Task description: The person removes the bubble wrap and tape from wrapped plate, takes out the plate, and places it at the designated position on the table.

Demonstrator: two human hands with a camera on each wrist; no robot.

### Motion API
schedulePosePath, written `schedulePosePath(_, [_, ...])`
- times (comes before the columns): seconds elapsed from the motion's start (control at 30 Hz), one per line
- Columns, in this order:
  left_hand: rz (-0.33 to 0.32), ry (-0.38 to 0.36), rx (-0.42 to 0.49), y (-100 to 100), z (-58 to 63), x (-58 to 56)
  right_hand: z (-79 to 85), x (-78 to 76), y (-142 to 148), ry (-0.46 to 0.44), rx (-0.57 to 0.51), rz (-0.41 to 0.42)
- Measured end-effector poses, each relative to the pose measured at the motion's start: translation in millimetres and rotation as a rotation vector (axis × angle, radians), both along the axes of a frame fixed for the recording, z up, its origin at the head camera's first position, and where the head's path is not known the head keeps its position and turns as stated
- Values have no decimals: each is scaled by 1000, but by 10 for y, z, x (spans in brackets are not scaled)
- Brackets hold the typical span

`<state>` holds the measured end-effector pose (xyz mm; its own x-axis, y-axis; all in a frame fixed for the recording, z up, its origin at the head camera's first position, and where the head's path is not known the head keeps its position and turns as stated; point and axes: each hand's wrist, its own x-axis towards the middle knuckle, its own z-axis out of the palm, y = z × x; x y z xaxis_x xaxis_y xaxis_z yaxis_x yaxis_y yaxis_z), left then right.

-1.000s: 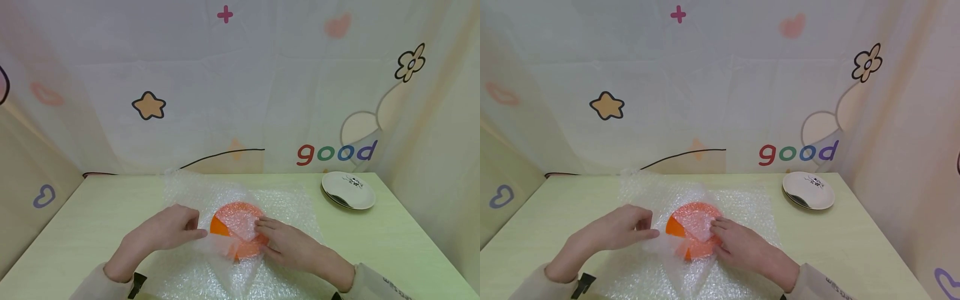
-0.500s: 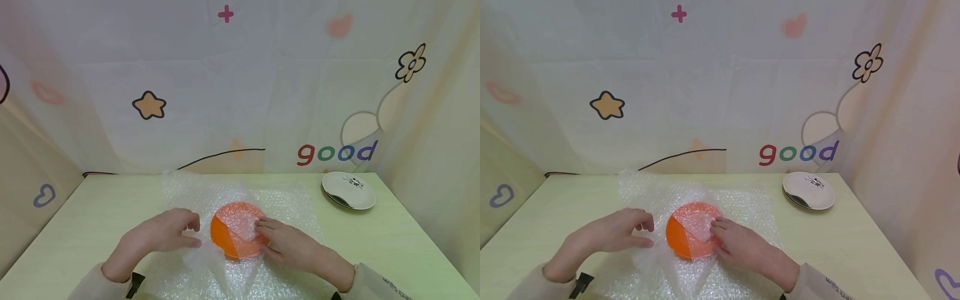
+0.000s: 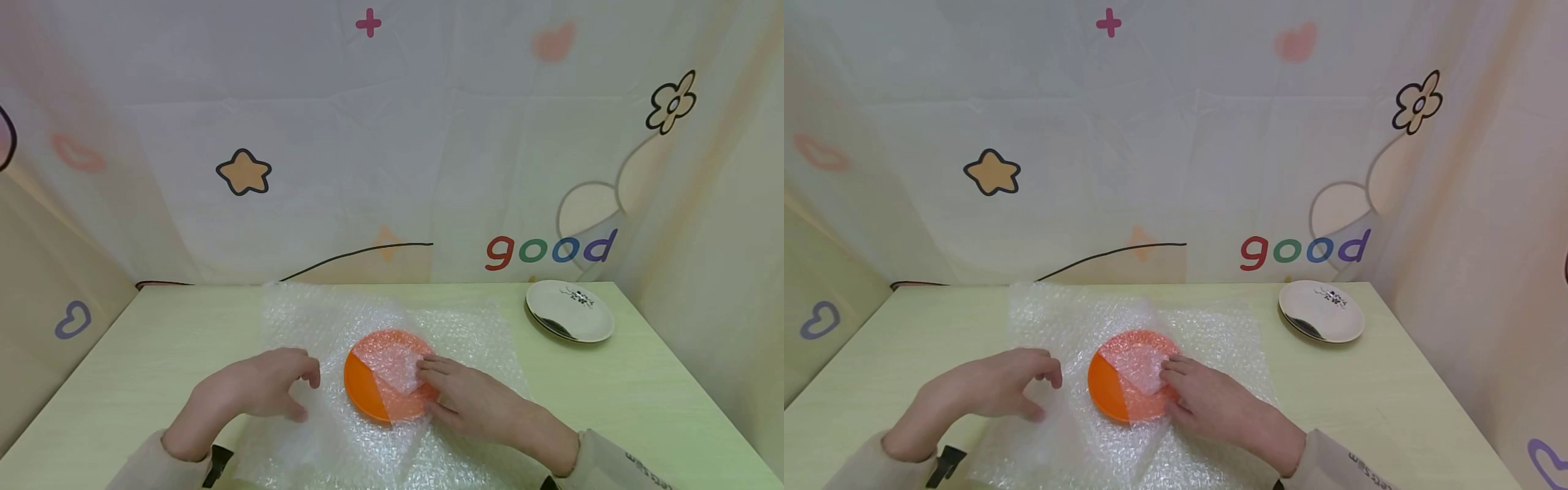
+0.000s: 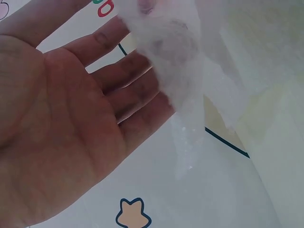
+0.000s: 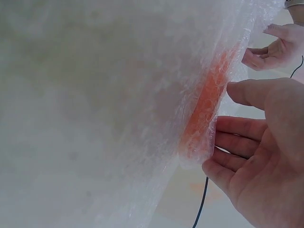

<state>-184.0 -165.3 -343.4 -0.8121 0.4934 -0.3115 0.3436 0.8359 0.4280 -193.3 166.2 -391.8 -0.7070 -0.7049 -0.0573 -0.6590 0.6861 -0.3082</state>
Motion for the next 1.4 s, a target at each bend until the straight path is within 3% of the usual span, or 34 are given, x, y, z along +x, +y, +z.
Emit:
schedulePosePath(0.17, [48, -51, -34, -7, -13, -5, -6, -4, 1, 1, 8, -1])
schedulePosePath(0.43, [23, -63, -68, -14, -52, -4, -12, -7, -5, 9, 13, 1])
schedulePosePath(0.73, [5, 14, -64, -20, -111, 30, 23, 10, -10, 4, 19, -1])
schedulePosePath(0.97, [12, -9, -77, -30, -127, 30, 36, 11, -14, 7, 15, 8])
schedulePosePath(1.17, [-28, -25, -83, -38, -79, 38, 45, 9, -14, 19, 19, 12])
schedulePosePath(1.4, [-18, 28, -13, -29, -123, 24, 46, 7, -23, 45, 20, 28])
